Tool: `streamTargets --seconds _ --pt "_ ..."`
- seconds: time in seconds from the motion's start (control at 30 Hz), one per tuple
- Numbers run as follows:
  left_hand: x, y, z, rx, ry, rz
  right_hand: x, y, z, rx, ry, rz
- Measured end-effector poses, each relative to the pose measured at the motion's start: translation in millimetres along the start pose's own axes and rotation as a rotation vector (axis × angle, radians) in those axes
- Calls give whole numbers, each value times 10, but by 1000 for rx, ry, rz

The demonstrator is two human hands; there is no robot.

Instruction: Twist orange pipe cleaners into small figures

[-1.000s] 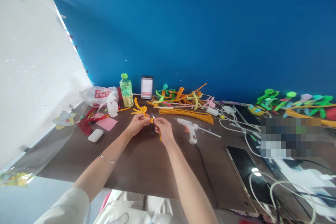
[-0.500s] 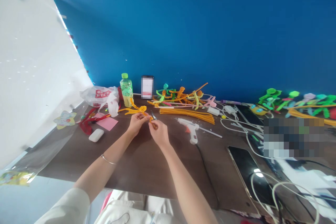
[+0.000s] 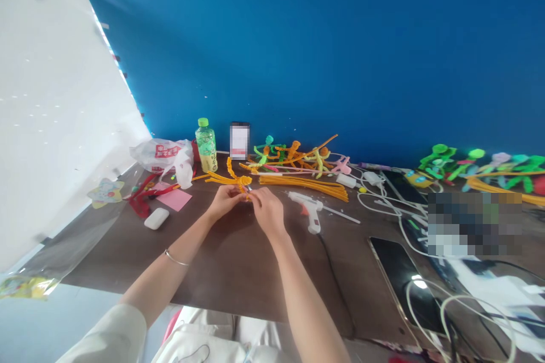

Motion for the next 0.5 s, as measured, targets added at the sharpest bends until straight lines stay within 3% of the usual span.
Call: streamTargets --seconds 0.2,0.33,0.5 --pt "121 1 8 15 -69 197 -384 88 -1 -52 229 -514" --pt "184 -56 29 -55 -82 265 -455 317 36 -5 350 -728" --pt "198 -76 9 -50 -62 218 -473 645 136 55 504 -1068"
Point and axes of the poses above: each hand's wrist, its own z-axis away from the middle knuckle, its own y-axis out of the palm, x = y × z, the point moved 10 cm from there along -z, towards the middle knuckle, and after that the axes turned 13 degrees about x, right-handed, at the moved point
